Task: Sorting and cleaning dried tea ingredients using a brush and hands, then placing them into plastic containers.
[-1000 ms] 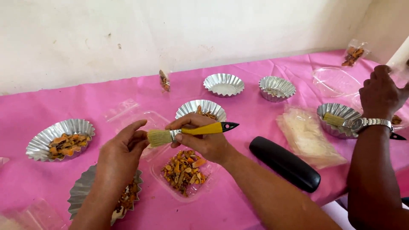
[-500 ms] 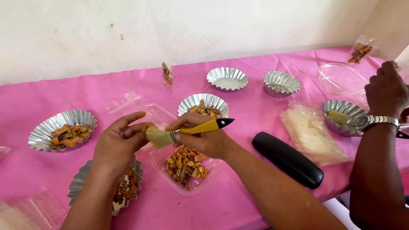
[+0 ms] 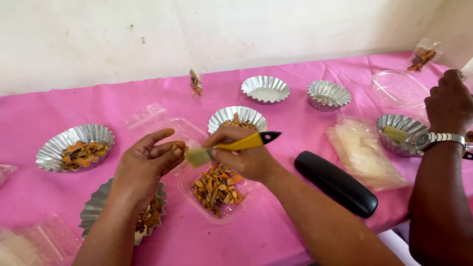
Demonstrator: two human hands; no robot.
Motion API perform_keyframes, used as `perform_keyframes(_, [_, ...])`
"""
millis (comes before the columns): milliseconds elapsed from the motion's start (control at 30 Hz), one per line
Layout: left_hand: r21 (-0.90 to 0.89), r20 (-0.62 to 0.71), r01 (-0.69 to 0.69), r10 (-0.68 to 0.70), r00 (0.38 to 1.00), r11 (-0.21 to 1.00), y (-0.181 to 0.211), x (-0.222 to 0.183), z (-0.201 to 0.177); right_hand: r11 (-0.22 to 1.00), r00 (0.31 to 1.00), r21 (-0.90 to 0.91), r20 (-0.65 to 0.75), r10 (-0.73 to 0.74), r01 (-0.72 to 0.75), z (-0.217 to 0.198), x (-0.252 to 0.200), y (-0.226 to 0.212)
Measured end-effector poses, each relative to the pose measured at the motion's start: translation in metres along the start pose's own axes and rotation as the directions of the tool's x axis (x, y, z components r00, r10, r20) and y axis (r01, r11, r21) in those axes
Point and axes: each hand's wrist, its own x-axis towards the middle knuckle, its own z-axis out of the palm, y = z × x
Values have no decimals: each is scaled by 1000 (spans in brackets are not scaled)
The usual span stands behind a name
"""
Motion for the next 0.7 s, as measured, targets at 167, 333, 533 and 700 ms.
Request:
perform_keyframes(167, [-84, 10, 44, -43, 999, 995, -13, 3, 3, 993, 997, 119, -78, -11, 20, -3, -3, -14])
perform_keyframes(333, [-336, 119, 100, -63, 991, 937, -17, 7, -4, 998, 997, -34, 57, 47, -45, -9, -3, -2])
perform_keyframes(533, [-397, 132, 57, -5, 991, 916, -35, 18, -8, 988, 957, 2, -249, 148, -153, 9, 1, -12])
perform_keyframes(700, [-305, 175, 213, -165, 971, 928, -6, 4, -3, 960, 966, 246, -184, 179, -131, -10, -3, -3])
